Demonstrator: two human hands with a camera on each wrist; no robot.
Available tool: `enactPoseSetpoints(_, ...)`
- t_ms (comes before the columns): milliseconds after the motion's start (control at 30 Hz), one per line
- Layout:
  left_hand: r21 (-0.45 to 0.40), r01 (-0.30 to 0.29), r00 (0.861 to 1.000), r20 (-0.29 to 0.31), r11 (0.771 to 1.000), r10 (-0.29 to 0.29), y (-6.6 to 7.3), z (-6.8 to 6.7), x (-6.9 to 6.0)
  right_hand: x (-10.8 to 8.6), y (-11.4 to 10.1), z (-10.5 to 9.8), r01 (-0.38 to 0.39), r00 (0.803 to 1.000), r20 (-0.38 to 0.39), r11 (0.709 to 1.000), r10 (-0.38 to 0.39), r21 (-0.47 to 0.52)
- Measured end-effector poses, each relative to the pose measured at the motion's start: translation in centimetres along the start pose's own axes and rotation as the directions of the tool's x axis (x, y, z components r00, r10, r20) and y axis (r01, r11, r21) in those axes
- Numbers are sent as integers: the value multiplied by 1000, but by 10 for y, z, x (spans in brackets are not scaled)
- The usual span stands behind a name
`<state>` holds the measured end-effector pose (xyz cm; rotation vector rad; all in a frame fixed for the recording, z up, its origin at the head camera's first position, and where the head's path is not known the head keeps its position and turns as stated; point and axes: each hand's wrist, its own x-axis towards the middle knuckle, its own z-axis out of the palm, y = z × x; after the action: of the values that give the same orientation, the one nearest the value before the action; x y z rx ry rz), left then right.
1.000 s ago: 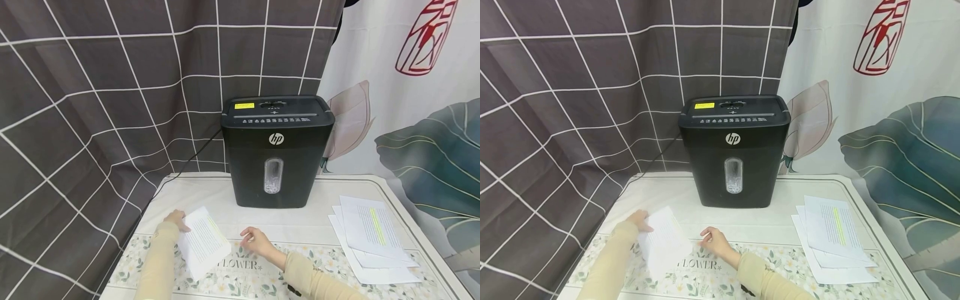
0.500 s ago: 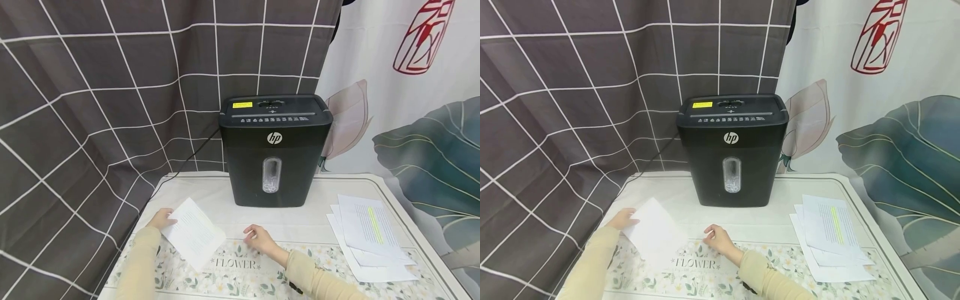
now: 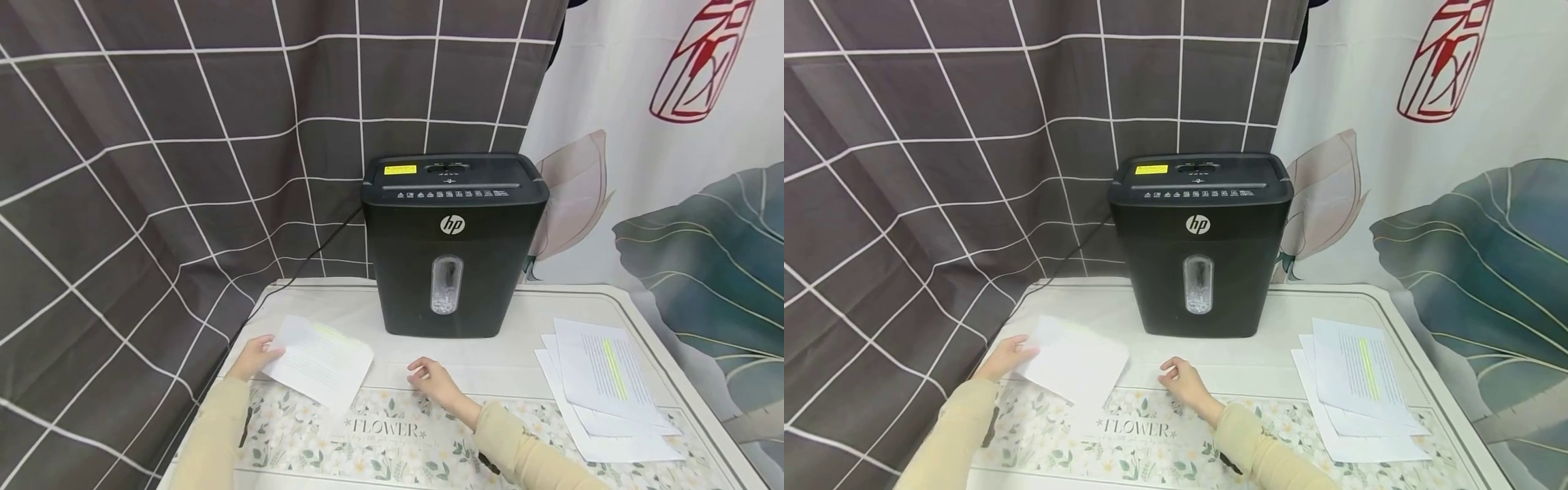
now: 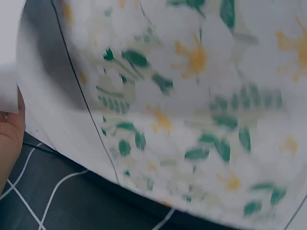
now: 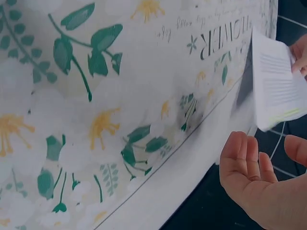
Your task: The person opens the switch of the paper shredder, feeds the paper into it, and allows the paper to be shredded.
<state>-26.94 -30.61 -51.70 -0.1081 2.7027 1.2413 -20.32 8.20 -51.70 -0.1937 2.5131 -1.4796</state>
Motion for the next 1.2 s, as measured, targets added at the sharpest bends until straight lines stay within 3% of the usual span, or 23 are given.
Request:
enactPoseSetpoints(233, -69, 56, 998, 4, 996, -56, 11, 12, -5, 3, -3, -8, -15, 999, -35, 999, 17, 43)
enactPoseSetpoints(400, -152, 23, 999, 26, 988, -19, 22, 24, -6, 5, -5, -11, -23, 998, -48, 998, 26, 63)
enactPoseSetpoints(500, -215, -7, 999, 44, 977, 17, 30, 35, -5, 7, -4, -12, -38, 998, -37, 990, 43, 134)
enactPoseSetpoints(633, -283, -16, 998, 53, 959, 32, 41, 51, -2, 10, -2, -14, -25, 1000, -2, 963, 27, 267)
enactPoseSetpoints(800, -377, -31, 997, 55, 926, 56, 55, 67, -2, 12, 0, -15, 17, 1000, 6, 936, -21, 350)
enactPoseSetpoints(933, -438, -30, 996, 59, 898, 62, 70, 78, -4, 15, 1, -18, 76, 997, -38, 924, -66, 376)
enactPoseSetpoints(1067, -464, -29, 997, 46, 886, 57, 88, 88, -7, 17, 2, -23, 113, 991, -102, 936, -83, 334)
enactPoseSetpoints(1200, -479, -78, 992, 50, 874, 116, 103, 95, -9, 17, 7, -29, 98, 986, -162, 945, -49, 313)
